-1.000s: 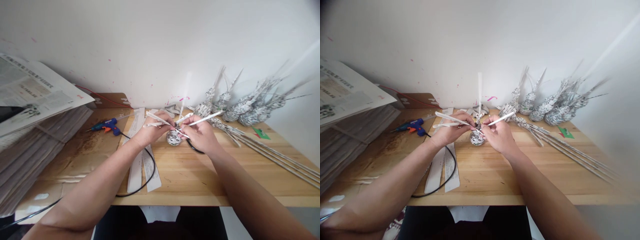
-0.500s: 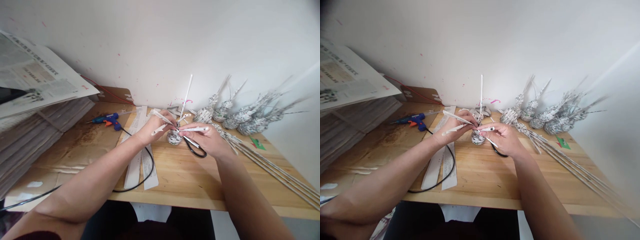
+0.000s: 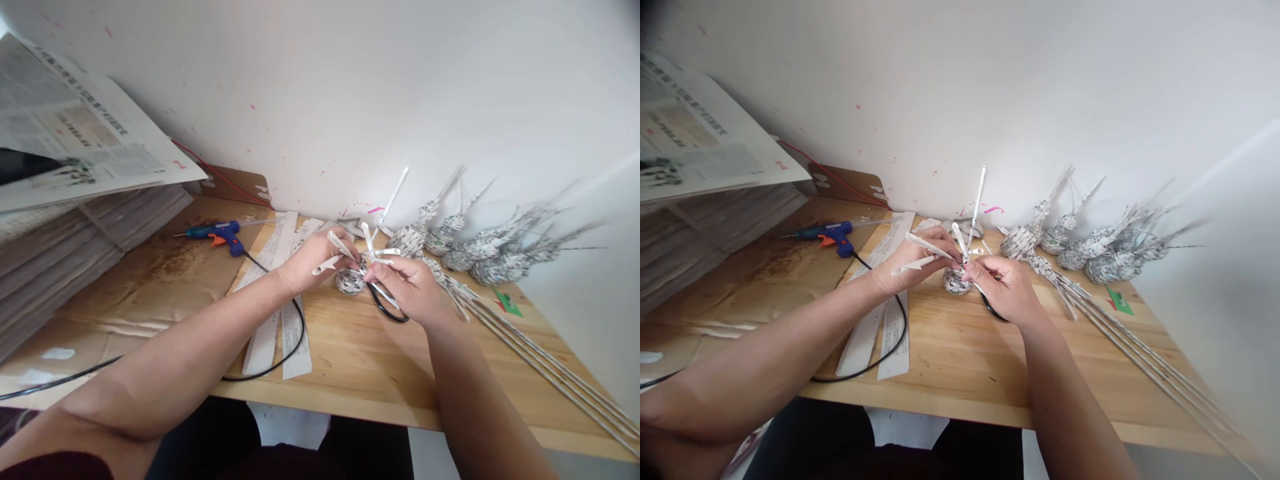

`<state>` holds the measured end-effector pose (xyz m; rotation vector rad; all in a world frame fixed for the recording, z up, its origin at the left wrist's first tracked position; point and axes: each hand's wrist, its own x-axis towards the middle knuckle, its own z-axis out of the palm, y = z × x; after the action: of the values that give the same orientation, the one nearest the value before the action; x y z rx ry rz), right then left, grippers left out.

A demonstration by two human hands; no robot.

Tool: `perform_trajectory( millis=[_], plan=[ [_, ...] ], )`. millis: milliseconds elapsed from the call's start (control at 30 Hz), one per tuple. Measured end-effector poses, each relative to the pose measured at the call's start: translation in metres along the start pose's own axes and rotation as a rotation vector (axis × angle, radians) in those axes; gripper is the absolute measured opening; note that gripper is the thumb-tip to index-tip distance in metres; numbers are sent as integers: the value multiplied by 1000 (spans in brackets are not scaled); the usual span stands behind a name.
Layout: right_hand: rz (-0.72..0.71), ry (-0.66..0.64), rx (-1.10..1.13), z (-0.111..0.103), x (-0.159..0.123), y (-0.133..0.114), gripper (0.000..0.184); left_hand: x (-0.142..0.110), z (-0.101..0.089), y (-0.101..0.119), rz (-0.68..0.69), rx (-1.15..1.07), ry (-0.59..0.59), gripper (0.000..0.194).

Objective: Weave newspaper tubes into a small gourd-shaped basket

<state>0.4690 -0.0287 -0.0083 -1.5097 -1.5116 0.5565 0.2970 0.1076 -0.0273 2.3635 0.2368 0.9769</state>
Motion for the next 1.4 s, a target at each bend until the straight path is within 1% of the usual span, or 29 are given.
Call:
perform_trajectory(
  millis=[67, 133, 233, 367, 500, 633, 800, 867, 967, 1067, 1200, 1300, 1400],
  plan=[
    [-10, 20, -7, 0, 0, -1, 44, 0, 0, -1, 13, 2, -2, 11],
    [-28, 72, 20, 0, -1, -2, 36, 1, 0, -1, 35, 18, -6, 11],
    [-42, 136, 124, 2, -2, -5, 26, 3, 0, -1, 62, 34, -19, 12],
    [-57, 183, 221, 3, -3, -8, 21, 3, -1, -2, 87, 28, -14, 16],
    [-97, 176, 165, 5, -7, -8, 20, 3, -3, -3, 105, 33, -20, 15],
    [-174, 145, 67, 7, -9, -8, 18, 2, -3, -4, 118, 20, -11, 16],
    [-217, 64, 4, 6, -8, -8, 27, 3, 0, -7, 170, 48, -12, 14],
    [-203, 57, 17, 6, -6, -8, 29, 3, 0, -6, 165, 64, -20, 15],
    [-118, 55, 85, 6, -5, -7, 33, 3, 0, -6, 165, 92, -28, 16],
    [-64, 83, 169, 7, -6, -8, 26, 4, -1, -6, 198, 111, -19, 16],
    [-120, 80, 252, 8, -7, -8, 17, 4, 0, -7, 211, 120, -9, 14],
    [-167, 96, 257, 8, -6, -8, 11, 4, 0, -6, 174, 110, -15, 14],
    [-181, 122, 242, 8, -5, -7, 10, 3, -1, -4, 182, 93, -28, 15]
  ],
)
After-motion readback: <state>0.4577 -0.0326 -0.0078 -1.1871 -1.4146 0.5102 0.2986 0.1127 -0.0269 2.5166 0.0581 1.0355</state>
